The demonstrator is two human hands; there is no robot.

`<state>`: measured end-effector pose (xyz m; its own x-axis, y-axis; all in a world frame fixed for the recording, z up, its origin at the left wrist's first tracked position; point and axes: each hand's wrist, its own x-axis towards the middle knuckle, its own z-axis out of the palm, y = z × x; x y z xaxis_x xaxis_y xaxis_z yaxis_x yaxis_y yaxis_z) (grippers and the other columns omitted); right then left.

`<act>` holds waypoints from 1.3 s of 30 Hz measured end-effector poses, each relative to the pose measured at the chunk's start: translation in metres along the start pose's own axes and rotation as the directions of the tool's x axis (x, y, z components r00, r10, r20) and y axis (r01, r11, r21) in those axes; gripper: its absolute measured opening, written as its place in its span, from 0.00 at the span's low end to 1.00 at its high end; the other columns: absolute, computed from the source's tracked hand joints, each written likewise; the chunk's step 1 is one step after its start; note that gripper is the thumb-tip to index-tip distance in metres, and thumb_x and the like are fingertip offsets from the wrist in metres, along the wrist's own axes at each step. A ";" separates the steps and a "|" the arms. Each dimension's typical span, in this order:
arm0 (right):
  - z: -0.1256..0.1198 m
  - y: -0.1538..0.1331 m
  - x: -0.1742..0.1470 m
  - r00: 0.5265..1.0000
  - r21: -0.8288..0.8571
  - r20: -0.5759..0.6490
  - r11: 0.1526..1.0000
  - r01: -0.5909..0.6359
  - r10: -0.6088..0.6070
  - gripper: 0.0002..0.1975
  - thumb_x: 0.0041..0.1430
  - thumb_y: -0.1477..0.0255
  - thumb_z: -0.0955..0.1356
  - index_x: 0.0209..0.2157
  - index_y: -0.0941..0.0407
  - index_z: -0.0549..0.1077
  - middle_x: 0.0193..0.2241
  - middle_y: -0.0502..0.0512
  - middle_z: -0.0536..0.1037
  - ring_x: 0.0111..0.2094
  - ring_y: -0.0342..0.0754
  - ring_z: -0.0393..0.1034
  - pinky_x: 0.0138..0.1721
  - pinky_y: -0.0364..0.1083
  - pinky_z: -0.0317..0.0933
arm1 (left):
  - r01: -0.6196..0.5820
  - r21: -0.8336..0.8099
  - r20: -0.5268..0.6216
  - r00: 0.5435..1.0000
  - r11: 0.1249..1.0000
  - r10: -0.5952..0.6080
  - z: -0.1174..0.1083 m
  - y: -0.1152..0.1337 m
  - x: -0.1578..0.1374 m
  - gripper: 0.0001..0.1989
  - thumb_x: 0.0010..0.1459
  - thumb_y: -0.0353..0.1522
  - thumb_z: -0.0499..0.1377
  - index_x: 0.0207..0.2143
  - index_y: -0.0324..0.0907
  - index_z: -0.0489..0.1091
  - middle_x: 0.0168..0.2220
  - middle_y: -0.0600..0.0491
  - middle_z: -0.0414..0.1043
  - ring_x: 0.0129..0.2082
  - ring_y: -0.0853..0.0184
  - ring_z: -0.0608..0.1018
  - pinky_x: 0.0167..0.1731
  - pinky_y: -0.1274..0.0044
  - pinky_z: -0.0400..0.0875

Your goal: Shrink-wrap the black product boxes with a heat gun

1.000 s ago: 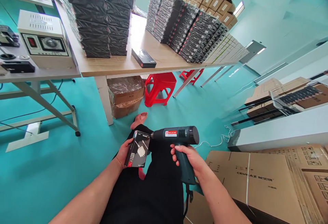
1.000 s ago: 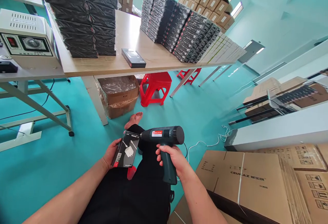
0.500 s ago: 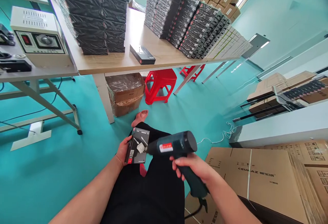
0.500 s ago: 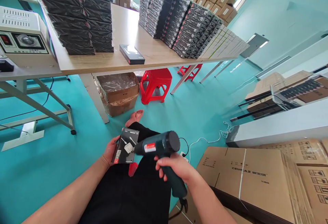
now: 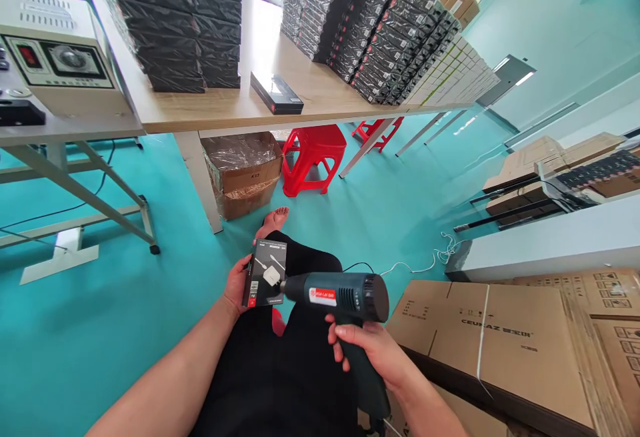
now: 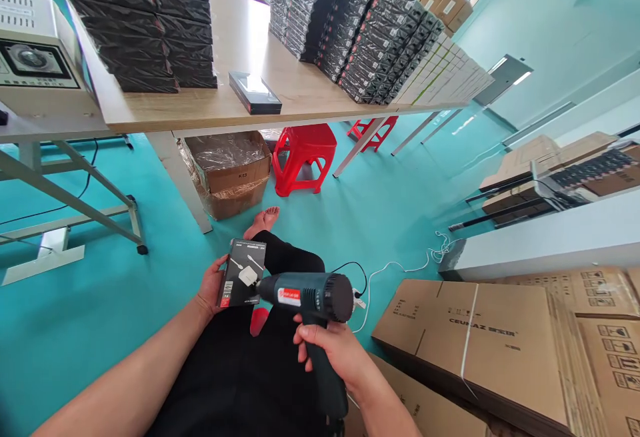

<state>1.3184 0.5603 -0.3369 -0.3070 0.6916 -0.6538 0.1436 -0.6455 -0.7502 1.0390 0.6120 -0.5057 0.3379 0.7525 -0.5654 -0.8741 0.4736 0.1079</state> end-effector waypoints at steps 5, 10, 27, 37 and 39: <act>0.010 0.005 -0.004 0.995 0.058 0.091 0.997 -0.042 0.037 0.16 0.52 0.68 0.70 0.41 0.62 0.75 0.29 0.56 0.76 0.24 0.44 0.70 0.22 0.42 0.63 | -0.138 0.009 0.017 0.990 0.990 0.138 -0.008 -0.001 0.008 0.23 0.56 0.44 0.60 0.46 0.36 0.71 0.37 0.43 0.78 0.39 0.55 0.80 0.44 0.66 0.73; 0.024 0.007 0.001 0.994 0.197 0.012 0.975 0.106 -0.111 0.18 0.53 0.65 0.71 0.43 0.60 0.75 0.32 0.57 0.77 0.26 0.45 0.70 0.24 0.44 0.65 | -0.167 -0.029 0.006 0.986 0.986 0.167 -0.017 0.000 0.018 0.24 0.57 0.48 0.58 0.44 0.37 0.69 0.40 0.42 0.77 0.41 0.51 0.79 0.45 0.57 0.71; 0.036 0.004 0.010 0.991 0.079 0.089 0.992 0.094 -0.101 0.17 0.50 0.66 0.72 0.41 0.59 0.76 0.32 0.56 0.77 0.26 0.46 0.70 0.25 0.45 0.64 | -0.173 -0.102 0.041 0.983 0.980 0.178 -0.025 0.002 0.022 0.16 0.58 0.43 0.58 0.39 0.38 0.68 0.36 0.45 0.77 0.38 0.56 0.80 0.44 0.60 0.74; 0.043 -0.003 0.012 0.982 0.030 0.116 0.989 0.145 -0.148 0.14 0.52 0.66 0.72 0.40 0.59 0.77 0.33 0.56 0.77 0.26 0.46 0.70 0.26 0.45 0.65 | -0.152 -0.069 0.010 0.988 0.986 0.153 -0.023 0.002 0.020 0.15 0.59 0.42 0.58 0.37 0.38 0.68 0.35 0.45 0.78 0.37 0.55 0.80 0.42 0.64 0.75; 0.045 -0.002 0.014 0.979 0.042 0.054 0.980 0.196 -0.198 0.14 0.53 0.66 0.71 0.39 0.58 0.77 0.33 0.56 0.77 0.27 0.46 0.70 0.27 0.45 0.65 | -0.162 -0.080 -0.003 0.987 0.984 0.162 -0.023 0.002 0.021 0.16 0.59 0.43 0.58 0.40 0.38 0.67 0.37 0.44 0.77 0.39 0.53 0.80 0.43 0.61 0.75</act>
<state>1.2715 0.5566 -0.3394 -0.3797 0.7872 -0.4860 0.0412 -0.5105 -0.8589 1.0367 0.6182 -0.5363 0.1907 0.8178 -0.5430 -0.9424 0.3074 0.1320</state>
